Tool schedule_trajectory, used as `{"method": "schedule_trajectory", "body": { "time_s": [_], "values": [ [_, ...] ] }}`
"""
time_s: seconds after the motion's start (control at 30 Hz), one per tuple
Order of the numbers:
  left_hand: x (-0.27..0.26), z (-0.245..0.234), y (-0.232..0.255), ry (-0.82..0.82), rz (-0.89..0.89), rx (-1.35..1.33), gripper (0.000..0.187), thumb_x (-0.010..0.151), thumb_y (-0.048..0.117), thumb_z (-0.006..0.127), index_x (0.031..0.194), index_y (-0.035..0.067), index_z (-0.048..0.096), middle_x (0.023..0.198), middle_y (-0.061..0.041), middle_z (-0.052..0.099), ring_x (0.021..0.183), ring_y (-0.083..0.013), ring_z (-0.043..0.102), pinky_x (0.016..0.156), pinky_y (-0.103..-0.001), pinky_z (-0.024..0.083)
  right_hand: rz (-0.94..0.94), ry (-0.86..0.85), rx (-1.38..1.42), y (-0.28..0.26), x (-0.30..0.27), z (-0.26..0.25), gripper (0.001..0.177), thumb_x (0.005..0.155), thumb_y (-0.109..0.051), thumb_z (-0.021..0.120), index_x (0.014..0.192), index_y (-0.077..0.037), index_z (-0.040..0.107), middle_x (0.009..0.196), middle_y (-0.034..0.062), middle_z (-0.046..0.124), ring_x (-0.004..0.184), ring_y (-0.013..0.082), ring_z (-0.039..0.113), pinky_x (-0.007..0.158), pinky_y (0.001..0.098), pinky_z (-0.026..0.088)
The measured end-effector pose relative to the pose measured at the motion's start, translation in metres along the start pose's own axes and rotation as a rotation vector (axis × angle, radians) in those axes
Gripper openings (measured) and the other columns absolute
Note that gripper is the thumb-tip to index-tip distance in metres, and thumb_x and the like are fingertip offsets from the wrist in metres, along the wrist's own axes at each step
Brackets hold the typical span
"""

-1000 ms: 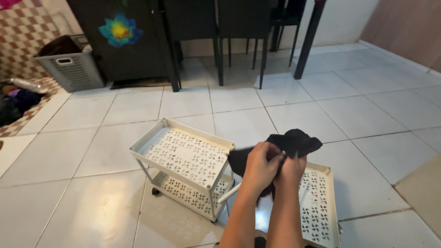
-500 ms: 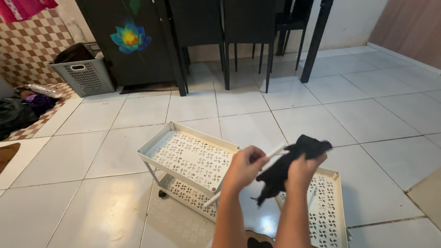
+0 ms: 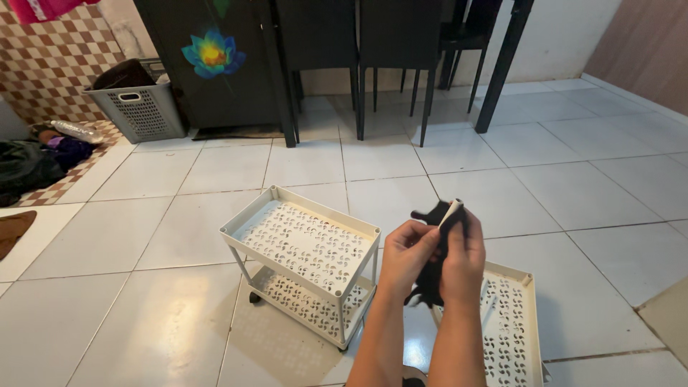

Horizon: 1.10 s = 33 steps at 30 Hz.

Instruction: The person wipes a white perforated plastic shelf with a black cloth, then places it onto a two-tier rolling cart frame. The person then wipes a metal pole and inserts it into the cart's corner holes to complete assembly.

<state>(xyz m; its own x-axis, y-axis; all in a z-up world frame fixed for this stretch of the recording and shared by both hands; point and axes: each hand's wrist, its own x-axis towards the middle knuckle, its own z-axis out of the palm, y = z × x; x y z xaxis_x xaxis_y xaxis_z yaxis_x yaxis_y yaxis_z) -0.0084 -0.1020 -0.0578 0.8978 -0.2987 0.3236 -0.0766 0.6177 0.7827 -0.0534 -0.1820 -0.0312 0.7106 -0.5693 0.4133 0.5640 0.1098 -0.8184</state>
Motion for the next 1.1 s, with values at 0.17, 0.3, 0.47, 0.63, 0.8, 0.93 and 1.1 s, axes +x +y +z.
{"method": "schedule_trajectory", "body": {
  "time_s": [0.17, 0.3, 0.47, 0.63, 0.8, 0.93, 1.1],
  "values": [
    [-0.001, -0.001, 0.015, -0.035, 0.085, 0.186, 0.010, 0.091, 0.010, 0.075, 0.091, 0.000, 0.072, 0.101, -0.001, 0.059, 0.083, -0.0106, 0.064, 0.066, -0.027, 0.056, -0.009, -0.008, -0.039, 0.003, 0.000, 0.003, 0.025, 0.106, -0.028, 0.056, 0.117, -0.006, 0.060, 0.107, 0.0024, 0.065, 0.097, 0.0106, 0.060, 0.085, 0.0264, 0.051],
    [-0.009, 0.005, 0.038, 0.062, 0.497, 0.867, 0.013, 0.080, 0.010, 0.081, 0.089, 0.000, 0.078, 0.106, -0.009, 0.059, 0.101, -0.0210, 0.060, 0.084, -0.035, 0.052, -0.063, 0.029, -0.302, 0.015, 0.002, -0.002, 0.028, 0.106, -0.031, 0.059, 0.114, -0.004, 0.062, 0.103, 0.0060, 0.068, 0.094, 0.0141, 0.062, 0.084, 0.0302, 0.052],
    [-0.019, 0.022, 0.058, 0.185, 0.324, 0.601, 0.013, 0.089, 0.013, 0.071, 0.098, 0.004, 0.076, 0.103, -0.006, 0.059, 0.101, -0.0197, 0.061, 0.091, -0.035, 0.050, -0.167, 0.000, -0.452, 0.027, -0.003, 0.006, 0.029, 0.102, -0.028, 0.060, 0.116, -0.003, 0.061, 0.105, 0.0099, 0.070, 0.095, 0.0185, 0.066, 0.085, 0.0332, 0.052],
    [-0.013, 0.015, 0.061, 0.183, 0.415, 0.629, 0.015, 0.090, 0.013, 0.072, 0.100, 0.003, 0.077, 0.101, -0.006, 0.059, 0.097, -0.0179, 0.060, 0.087, -0.031, 0.050, -0.356, -0.066, -0.604, 0.027, -0.011, 0.018, 0.030, 0.100, -0.022, 0.060, 0.121, 0.000, 0.060, 0.108, 0.0176, 0.067, 0.099, 0.0320, 0.064, 0.085, 0.0403, 0.051],
    [-0.008, 0.002, 0.056, 0.128, 0.306, 0.275, 0.032, 0.108, 0.019, 0.052, 0.100, 0.001, 0.077, 0.105, -0.003, 0.057, 0.098, -0.0130, 0.061, 0.091, -0.026, 0.051, -0.388, -0.096, -0.689, 0.024, -0.018, 0.029, 0.030, 0.097, -0.021, 0.062, 0.120, -0.001, 0.061, 0.106, 0.0181, 0.066, 0.100, 0.0362, 0.062, 0.086, 0.0436, 0.049],
    [-0.008, -0.002, 0.059, 0.166, 0.225, 0.265, 0.013, 0.098, 0.014, 0.065, 0.102, 0.002, 0.069, 0.102, -0.004, 0.063, 0.090, -0.0127, 0.060, 0.081, -0.027, 0.052, -0.332, -0.144, -0.628, 0.022, -0.023, 0.034, 0.029, 0.098, -0.018, 0.058, 0.121, -0.002, 0.061, 0.107, 0.0161, 0.067, 0.102, 0.0356, 0.063, 0.085, 0.0427, 0.051],
    [-0.011, -0.008, 0.072, 0.017, 0.269, 0.427, 0.013, 0.094, 0.011, 0.070, 0.101, 0.001, 0.073, 0.104, -0.004, 0.062, 0.092, -0.0130, 0.063, 0.082, -0.027, 0.054, -0.382, -0.121, -0.624, 0.020, -0.021, 0.031, 0.026, 0.099, -0.017, 0.057, 0.120, -0.002, 0.062, 0.107, 0.0161, 0.068, 0.101, 0.0343, 0.066, 0.087, 0.0419, 0.051]
  ]
}}
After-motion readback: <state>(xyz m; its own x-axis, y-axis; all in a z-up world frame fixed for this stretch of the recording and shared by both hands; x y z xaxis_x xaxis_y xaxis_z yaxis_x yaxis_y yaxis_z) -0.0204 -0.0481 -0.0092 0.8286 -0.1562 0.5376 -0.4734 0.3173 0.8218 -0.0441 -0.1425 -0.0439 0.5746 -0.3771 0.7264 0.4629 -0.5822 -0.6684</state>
